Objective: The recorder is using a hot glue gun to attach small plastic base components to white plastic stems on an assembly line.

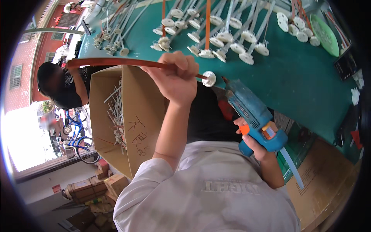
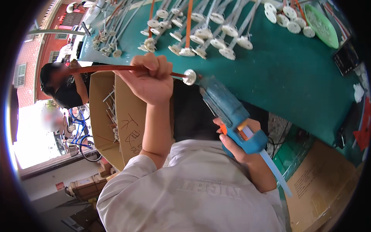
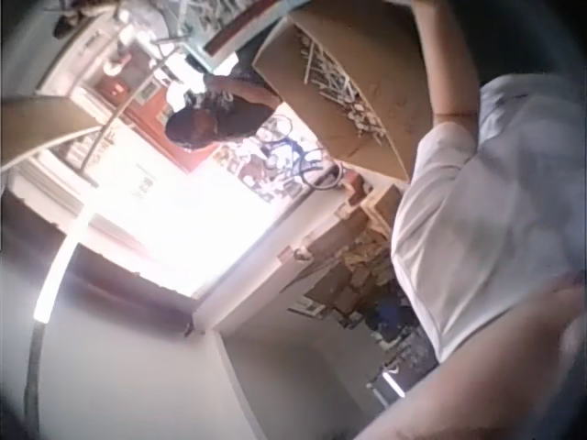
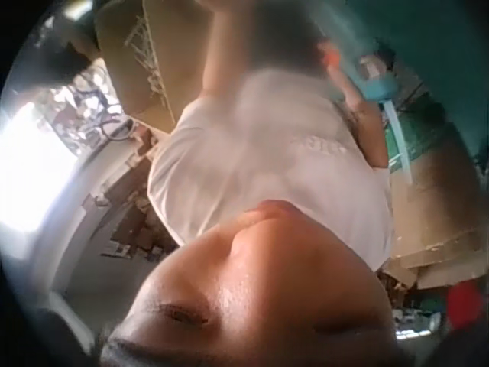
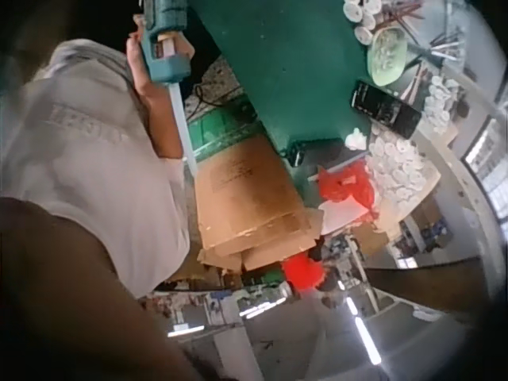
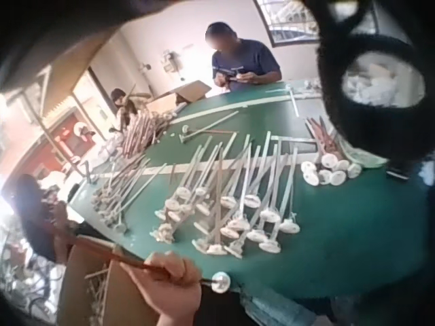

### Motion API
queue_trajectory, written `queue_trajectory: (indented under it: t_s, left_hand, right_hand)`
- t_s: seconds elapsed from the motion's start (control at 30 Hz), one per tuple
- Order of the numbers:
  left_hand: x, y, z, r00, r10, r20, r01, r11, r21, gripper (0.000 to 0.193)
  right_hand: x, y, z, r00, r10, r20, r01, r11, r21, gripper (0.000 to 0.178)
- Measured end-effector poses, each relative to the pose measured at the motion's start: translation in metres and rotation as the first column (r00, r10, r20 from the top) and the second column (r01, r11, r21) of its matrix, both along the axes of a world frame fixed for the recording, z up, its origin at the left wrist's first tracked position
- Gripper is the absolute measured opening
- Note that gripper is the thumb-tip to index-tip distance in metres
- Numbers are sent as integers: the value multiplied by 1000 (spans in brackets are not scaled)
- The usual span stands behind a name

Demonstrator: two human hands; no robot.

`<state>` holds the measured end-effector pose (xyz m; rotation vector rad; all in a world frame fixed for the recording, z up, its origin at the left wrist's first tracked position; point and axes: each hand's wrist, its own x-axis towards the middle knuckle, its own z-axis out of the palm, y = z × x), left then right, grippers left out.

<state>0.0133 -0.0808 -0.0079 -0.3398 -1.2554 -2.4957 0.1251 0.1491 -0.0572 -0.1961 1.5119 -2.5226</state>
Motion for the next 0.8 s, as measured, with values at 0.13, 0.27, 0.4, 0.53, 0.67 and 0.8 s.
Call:
queue_trajectory:
  t_s: [0.13,0.27,0.4,0.53,0.67,0.8]
  left_hand:
    - [-6,-4,-4,1000,-16,-27,13,996,-88,77]
    - [-6,11,-2,998,47,-39,-56,958,-281,82]
    - [-4,6,-6,996,49,-79,-70,953,-295,84]
    - [1,9,-8,997,18,-75,-31,985,-167,86]
    - [-1,9,-8,993,11,-115,-35,977,-208,87]
    - [-2,9,-9,993,-12,-119,-8,985,-172,87]
  right_hand:
    - [2,-8,-11,997,62,-35,-53,978,202,29]
    - [4,-14,-19,998,45,-40,-37,983,181,27]
    - [4,-22,-20,996,40,-76,-22,975,223,25]
    - [4,-27,-26,994,43,-101,-17,970,244,22]
    - [4,-33,-30,996,2,-84,18,972,236,16]
    - [3,-33,-27,993,7,-116,25,961,274,12]
